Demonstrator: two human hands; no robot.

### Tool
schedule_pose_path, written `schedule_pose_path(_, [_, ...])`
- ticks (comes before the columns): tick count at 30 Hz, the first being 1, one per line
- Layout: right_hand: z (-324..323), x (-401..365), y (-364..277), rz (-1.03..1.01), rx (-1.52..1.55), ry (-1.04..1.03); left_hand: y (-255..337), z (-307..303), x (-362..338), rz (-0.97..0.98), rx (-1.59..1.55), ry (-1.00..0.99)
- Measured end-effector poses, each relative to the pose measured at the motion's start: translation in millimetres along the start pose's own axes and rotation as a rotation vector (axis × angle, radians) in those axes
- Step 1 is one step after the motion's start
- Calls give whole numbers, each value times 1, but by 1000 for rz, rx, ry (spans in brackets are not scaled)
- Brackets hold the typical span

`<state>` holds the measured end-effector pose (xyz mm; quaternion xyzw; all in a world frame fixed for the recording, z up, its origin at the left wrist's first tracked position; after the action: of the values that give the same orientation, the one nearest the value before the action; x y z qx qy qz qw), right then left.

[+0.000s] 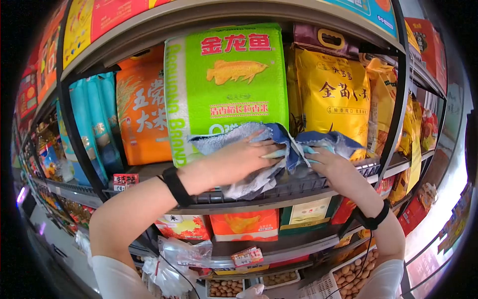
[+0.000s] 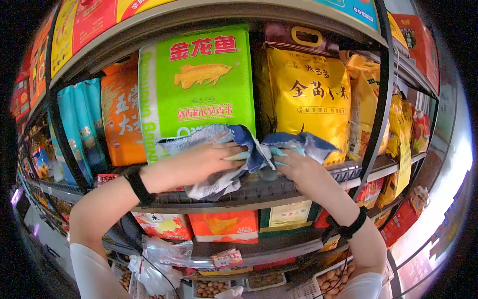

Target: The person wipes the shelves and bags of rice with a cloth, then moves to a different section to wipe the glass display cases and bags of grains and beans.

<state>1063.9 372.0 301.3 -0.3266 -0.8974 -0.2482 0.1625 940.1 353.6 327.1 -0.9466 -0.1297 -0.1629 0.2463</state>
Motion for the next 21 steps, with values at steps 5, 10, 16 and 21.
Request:
schedule_pose_path(5, [-21, -22, 8, 54, -66, 90, -60, -45, -43, -174, 235, -9])
schedule_pose_path(10, [-45, -11, 30, 125, -185, 295, -159, -153, -106, -638, 89, 390])
schedule_pose_path(16, [-88, 33, 60, 175, -161, 478, -136, -138, -123, -555, 193, 400])
schedule_pose_path(21, [-60, 40, 29, 11, -52, 338, -94, -84, -166, -776, -109, 201])
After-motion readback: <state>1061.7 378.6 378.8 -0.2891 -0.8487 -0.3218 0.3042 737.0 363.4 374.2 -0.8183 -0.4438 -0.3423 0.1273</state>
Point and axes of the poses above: each hand's wrist, its own x-axis towards the middle knuckle, its own z-axis out of the palm, y = z × x, the point moved 10 cm from there along x, towards the middle knuckle, and after that the axes turned 3 degrees about -x, right-handed, at the moved point
